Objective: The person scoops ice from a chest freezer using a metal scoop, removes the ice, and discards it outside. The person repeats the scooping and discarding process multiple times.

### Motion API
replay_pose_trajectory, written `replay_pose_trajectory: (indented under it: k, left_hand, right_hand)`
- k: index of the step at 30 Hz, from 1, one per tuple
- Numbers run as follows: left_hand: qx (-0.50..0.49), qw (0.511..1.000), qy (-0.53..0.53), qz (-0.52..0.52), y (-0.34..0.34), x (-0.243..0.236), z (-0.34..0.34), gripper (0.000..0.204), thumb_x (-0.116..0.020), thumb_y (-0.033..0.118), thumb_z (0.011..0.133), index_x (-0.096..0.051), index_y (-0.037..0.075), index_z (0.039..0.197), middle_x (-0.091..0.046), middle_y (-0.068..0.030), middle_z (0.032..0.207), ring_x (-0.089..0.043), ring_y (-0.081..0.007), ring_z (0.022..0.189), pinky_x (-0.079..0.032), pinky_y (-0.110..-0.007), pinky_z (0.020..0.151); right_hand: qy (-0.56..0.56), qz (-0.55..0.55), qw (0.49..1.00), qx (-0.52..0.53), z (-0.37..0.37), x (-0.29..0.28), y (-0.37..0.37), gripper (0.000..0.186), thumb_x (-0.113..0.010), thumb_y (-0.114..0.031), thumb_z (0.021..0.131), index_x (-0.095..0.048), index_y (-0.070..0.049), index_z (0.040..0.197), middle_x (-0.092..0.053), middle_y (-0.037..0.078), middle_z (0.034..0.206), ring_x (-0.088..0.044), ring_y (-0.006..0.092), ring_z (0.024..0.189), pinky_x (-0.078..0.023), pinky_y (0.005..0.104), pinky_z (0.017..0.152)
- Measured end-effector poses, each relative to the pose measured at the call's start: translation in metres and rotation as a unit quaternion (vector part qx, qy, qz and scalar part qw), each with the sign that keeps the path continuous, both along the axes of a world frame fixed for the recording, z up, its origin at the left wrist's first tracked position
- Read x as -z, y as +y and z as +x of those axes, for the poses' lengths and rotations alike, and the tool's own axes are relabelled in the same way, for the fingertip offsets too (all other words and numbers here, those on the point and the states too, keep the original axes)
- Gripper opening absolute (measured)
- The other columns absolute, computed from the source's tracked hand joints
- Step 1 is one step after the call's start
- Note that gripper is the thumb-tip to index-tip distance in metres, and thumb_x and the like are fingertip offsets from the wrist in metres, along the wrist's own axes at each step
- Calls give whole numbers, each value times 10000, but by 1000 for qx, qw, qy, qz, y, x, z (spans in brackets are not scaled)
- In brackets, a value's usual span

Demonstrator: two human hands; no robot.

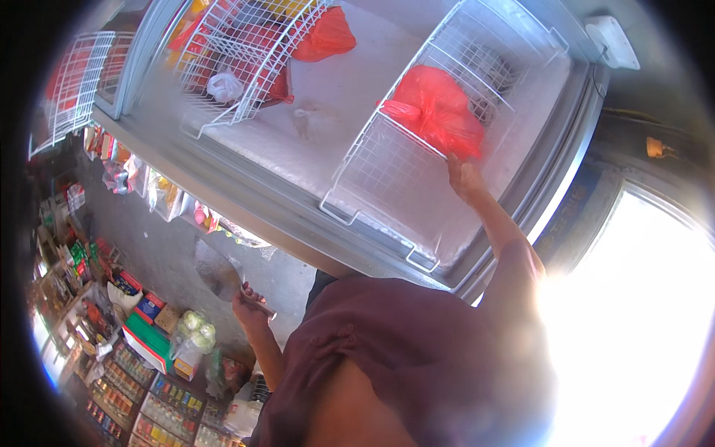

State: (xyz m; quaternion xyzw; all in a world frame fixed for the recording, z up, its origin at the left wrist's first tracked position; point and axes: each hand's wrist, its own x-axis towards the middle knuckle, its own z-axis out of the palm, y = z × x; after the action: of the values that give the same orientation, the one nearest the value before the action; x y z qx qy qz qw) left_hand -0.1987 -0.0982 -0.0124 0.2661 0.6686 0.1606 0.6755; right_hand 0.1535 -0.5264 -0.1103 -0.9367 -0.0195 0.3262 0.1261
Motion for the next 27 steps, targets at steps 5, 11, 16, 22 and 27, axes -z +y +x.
replay_pose_trajectory:
  k: [5, 11, 16, 22, 27]
  left_hand:
    - [3, 998, -42, -40, 10, 2, 19, 263, -411, 244, 832, -518, 35, 949, -469, 20, 672, -438, -105, 557, -372, -267, 505]
    - [15, 999, -32, -11, 11, 0, 18, 271, -405, 249, 840, -519, 30, 953, -478, 14, 671, -441, -102, 547, -384, -260, 509]
    - [-12, 999, -30, -27, 10, 6, 4, 272, -408, 246, 839, -522, 25, 949, -480, 12, 668, -443, -101, 543, -383, -263, 505]
    - [-7, 998, -40, -41, 12, 14, 10, 268, -405, 239, 834, -521, 23, 943, -471, 12, 677, -428, -104, 549, -363, -275, 513]
    - [8, 999, -41, -20, 9, 9, 15, 264, -408, 241, 830, -519, 28, 938, -464, 15, 675, -422, -105, 546, -359, -273, 512]
  right_hand:
    - [-68, 16, 996, -52, -8, 32, -24, 321, -282, -255, 916, -482, -35, 1036, -584, 252, 852, -558, 441, 782, -415, 497, 664]
    - [-46, 22, 995, -80, -5, 32, -26, 299, -291, -120, 877, -440, -22, 1117, -570, 292, 873, -555, 452, 811, -431, 493, 693]
    - [-63, -43, 994, -78, -5, 19, -10, 283, -334, -33, 843, -560, -8, 1012, -588, 273, 830, -578, 422, 823, -450, 482, 691]
    - [-122, 50, 990, -56, 8, 34, -5, 290, -393, 32, 741, -583, -4, 957, -580, 276, 857, -572, 419, 807, -469, 459, 706]
    - [-99, 4, 992, -77, 15, 50, -16, 290, -397, 23, 737, -578, -1, 962, -583, 261, 869, -568, 408, 834, -466, 447, 727]
